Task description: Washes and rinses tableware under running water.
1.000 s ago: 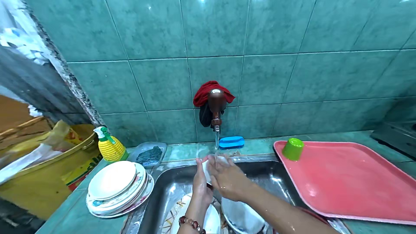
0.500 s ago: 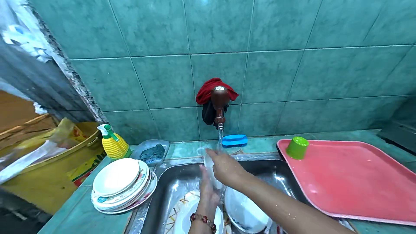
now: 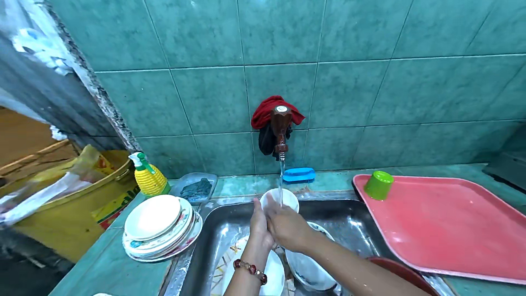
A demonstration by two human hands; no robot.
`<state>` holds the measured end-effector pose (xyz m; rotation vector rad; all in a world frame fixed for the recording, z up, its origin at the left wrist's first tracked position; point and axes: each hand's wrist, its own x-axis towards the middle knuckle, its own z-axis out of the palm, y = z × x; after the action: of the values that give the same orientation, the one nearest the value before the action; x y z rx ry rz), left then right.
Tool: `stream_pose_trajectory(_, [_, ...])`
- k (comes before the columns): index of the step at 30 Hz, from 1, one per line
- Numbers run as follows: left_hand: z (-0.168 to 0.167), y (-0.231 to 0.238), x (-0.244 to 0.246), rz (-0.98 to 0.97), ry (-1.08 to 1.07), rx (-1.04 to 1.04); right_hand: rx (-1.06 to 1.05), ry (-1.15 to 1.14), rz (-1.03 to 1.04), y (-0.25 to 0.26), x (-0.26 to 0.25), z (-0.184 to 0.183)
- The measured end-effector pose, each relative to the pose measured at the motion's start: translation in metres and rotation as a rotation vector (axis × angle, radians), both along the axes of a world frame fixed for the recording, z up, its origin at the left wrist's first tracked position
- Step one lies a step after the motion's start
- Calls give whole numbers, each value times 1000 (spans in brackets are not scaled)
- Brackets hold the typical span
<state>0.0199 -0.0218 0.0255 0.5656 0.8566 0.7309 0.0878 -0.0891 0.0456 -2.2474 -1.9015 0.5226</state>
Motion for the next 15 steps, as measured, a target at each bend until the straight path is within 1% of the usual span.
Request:
stream_pose_trajectory(1, [-3,6,-4,4,-1,17,-16,40,85,-6,2,0])
stream_pose_trajectory(2, [-7,12,-10,-8,-42,34,-35,29,171,-12,7,1])
stream_pose_trajectory(3, [-10,17,-14,-10,-72,57,-47,-47,222,-17,13,1])
stream_pose_trajectory(4, [-12,19,-16,-18,-81,70,-51,-154,234,-19,18,1])
stream_pose_trajectory(6, [-8,13,-16,-42,-70,45,-101,-301,167,-12,19,2])
stream_pose_trajectory(7, [-6,8,-12,-45,-66,31,-97,-305,122,-8,15,1])
stream_pose_trajectory(9, [-5,6,-7,-50,-77,31,-36,-205,105,-6,5,0])
stream_pose_trajectory(11, [-12,12,-10,-62,-94,51,-9,-187,199,-12,2,5])
stream_pose_trajectory(13, [-20,21,-21,-121,-129,64,9,-287,326,-21,7,21])
stream_pose_trajectory(14, [-22,24,-26,-155,-139,33,30,-307,361,-23,11,33])
stream_pose_trajectory(15, [-24,24,-29,-174,-126,-24,52,-262,371,-22,16,44])
